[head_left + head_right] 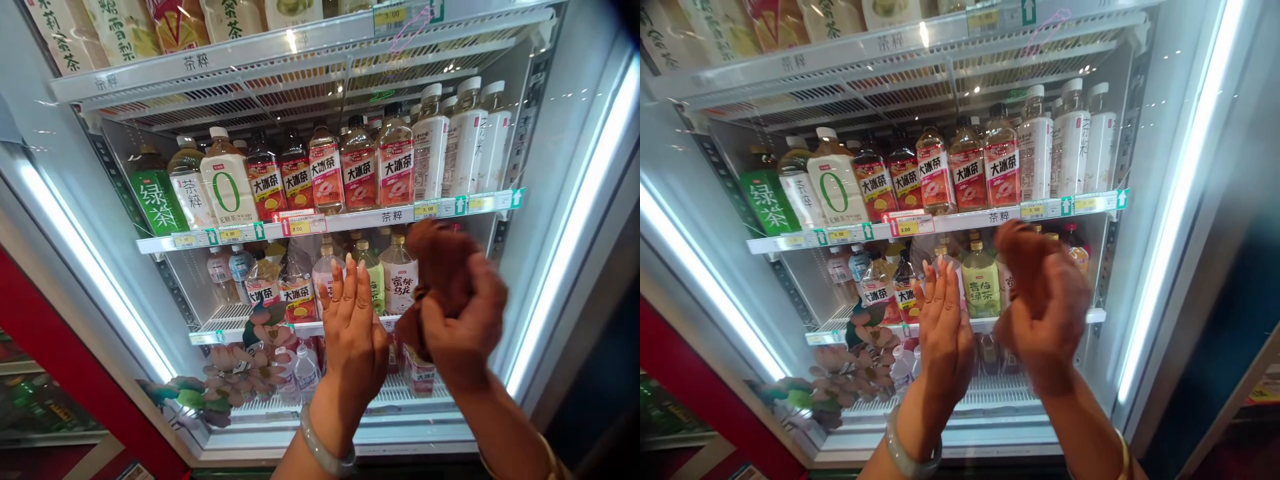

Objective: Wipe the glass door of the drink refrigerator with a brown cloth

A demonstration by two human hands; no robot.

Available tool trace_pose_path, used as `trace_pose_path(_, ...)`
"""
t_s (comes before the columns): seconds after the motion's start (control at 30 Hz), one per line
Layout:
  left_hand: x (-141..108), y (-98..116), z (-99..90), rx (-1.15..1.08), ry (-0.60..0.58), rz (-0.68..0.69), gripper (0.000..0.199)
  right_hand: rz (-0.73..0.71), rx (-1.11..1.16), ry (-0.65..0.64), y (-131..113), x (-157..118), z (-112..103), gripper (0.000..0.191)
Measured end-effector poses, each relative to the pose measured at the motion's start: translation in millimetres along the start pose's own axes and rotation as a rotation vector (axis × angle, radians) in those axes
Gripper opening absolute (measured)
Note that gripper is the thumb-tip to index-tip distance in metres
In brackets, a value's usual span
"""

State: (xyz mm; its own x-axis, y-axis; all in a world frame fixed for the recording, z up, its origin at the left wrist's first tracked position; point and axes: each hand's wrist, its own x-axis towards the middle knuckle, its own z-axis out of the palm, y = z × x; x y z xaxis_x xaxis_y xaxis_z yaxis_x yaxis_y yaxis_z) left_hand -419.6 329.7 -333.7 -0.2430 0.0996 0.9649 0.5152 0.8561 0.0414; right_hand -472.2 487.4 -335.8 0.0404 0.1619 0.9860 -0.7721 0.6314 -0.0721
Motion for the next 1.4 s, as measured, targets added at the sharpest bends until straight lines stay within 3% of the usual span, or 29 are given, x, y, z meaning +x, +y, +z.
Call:
trace_pose_path(0.1, 1, -1, -3.2, -0.007, -0.004, 0.011, 0.078, -0.2, 0.074, -0.179, -23, -3, 7, 0.072)
trace_pose_path(0.17, 1, -1, -6.5, -0.001, -0.011, 0.013, 0.08, -0.253, 0.081, -0.257, -18, 1, 3, 0.062)
trace_pose_path(0.23, 2, -1, -8.8, 0.02, -0.037, 0.006, 0.082, -0.199, 0.0, -0.199, 3, 9, -6, 0.063)
trace_pose_path(0.3, 2, -1, -8.6, 0.041, -0.052, 0.001, 0.081, -0.078, -0.106, -0.022, 25, 17, -13, 0.069)
trace_pose_path(0.4, 0, -2, -4.4, 0.053, -0.026, 0.015, 0.077, 0.15, -0.215, 0.193, 30, 21, -13, 0.07)
trace_pose_path(0.47, -1, -2, -1.6, 0.055, -0.027, 0.018, 0.076, 0.157, -0.207, 0.155, 10, 16, -5, 0.067)
trace_pose_path(0.57, -1, -3, -0.7, 0.04, -0.017, 0.009, 0.076, -0.049, -0.049, -0.08, -29, 4, 9, 0.058)
trace_pose_path(0.67, -1, -2, -2.6, 0.015, -0.014, -0.007, 0.077, -0.158, 0.066, -0.222, -40, -1, 11, 0.05)
trace_pose_path(0.77, 1, 1, -3.4, 0.037, -0.041, -0.008, 0.076, -0.134, -0.016, -0.141, -26, 7, 7, 0.058)
trace_pose_path(0.87, 3, 4, -3.5, 0.065, -0.075, -0.021, 0.075, -0.005, -0.068, -0.017, -23, 15, 10, 0.067)
trace_pose_path(0.97, 6, 1, -7.3, 0.078, -0.046, -0.012, 0.077, -0.001, -0.042, -0.084, -41, 7, 18, 0.064)
trace_pose_path(1.07, 10, -12, -15.7, 0.094, 0.074, -0.032, 0.078, -0.159, 0.038, -0.255, -50, -13, 17, 0.059)
trace_pose_path(1.13, 12, -20, -21.5, 0.101, 0.08, -0.047, 0.079, -0.241, 0.045, -0.324, -42, -17, 12, 0.061)
trace_pose_path(1.2, 13, -24, -25.5, 0.102, 0.042, -0.039, 0.08, -0.203, -0.006, -0.287, -30, -6, 9, 0.066)
trace_pose_path(1.27, 13, -24, -27.2, 0.096, 0.024, -0.032, 0.081, -0.083, -0.051, -0.167, -27, 14, 13, 0.069)
trace_pose_path(1.33, 13, -23, -27.9, 0.077, 0.034, -0.043, 0.081, -0.019, -0.058, -0.088, -35, 32, 22, 0.07)
trace_pose_path(1.4, 12, -22, -29.1, 0.053, 0.051, -0.062, 0.081, -0.061, -0.035, -0.117, -49, 33, 29, 0.069)
